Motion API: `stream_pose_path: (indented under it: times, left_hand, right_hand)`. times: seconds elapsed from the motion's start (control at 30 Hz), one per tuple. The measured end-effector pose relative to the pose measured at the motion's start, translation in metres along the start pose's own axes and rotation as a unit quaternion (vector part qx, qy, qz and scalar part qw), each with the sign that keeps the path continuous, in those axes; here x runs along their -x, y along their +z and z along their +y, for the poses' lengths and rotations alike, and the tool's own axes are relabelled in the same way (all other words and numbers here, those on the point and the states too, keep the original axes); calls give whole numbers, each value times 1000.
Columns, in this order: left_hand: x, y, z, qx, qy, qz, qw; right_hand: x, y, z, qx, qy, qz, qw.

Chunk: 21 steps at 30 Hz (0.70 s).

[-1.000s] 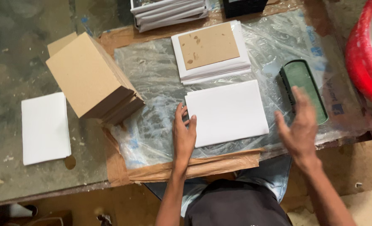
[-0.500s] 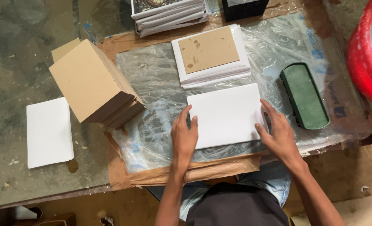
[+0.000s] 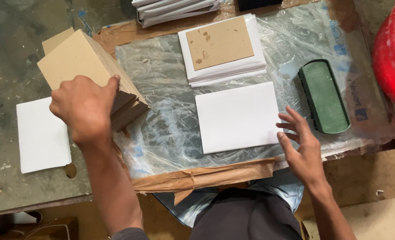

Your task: The person assembles picture frames by placing a brown cardboard insert onto a white frame base and pressing it down. They then use a green rectangular tool to smooth the surface of the cardboard, ensuring it is flat and secure within the frame. The process is repeated for multiple frames on a workbench covered with plastic.

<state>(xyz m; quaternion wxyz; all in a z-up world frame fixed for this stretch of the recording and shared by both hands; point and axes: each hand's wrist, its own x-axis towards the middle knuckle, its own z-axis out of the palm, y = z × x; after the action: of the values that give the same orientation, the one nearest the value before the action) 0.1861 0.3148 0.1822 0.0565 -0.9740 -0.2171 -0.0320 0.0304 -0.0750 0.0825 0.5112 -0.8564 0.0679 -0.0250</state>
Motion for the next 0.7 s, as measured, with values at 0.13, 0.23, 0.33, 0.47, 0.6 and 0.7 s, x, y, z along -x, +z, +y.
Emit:
stream_pose_path:
  times: [0.13,0.23,0.33,0.47,0.6,0.7]
  left_hand:
    - [-14,-17,-8,19,-10,-53,998]
    - [-10,-41,-17,68,-13,-54,996]
    - [44,-50,-25,155,67,112,979]
    - [111,0,9,272,284,242,887]
    - [162,76,66,246,503,138,817]
    - [185,116,79,274,515,53,811]
  right_hand:
    - [2,5,-12,2,-31,-10,999]
    - [6,-1,-18,-10,-30,-17,999]
    - [8,-5,-18,-23,-27,-35,999]
    - [7,-6,-7,-229,46,-61,970]
    - [-8,-8,16,-355,117,-56,926]
    - [-18,-3,35,-230,169,-48,957]
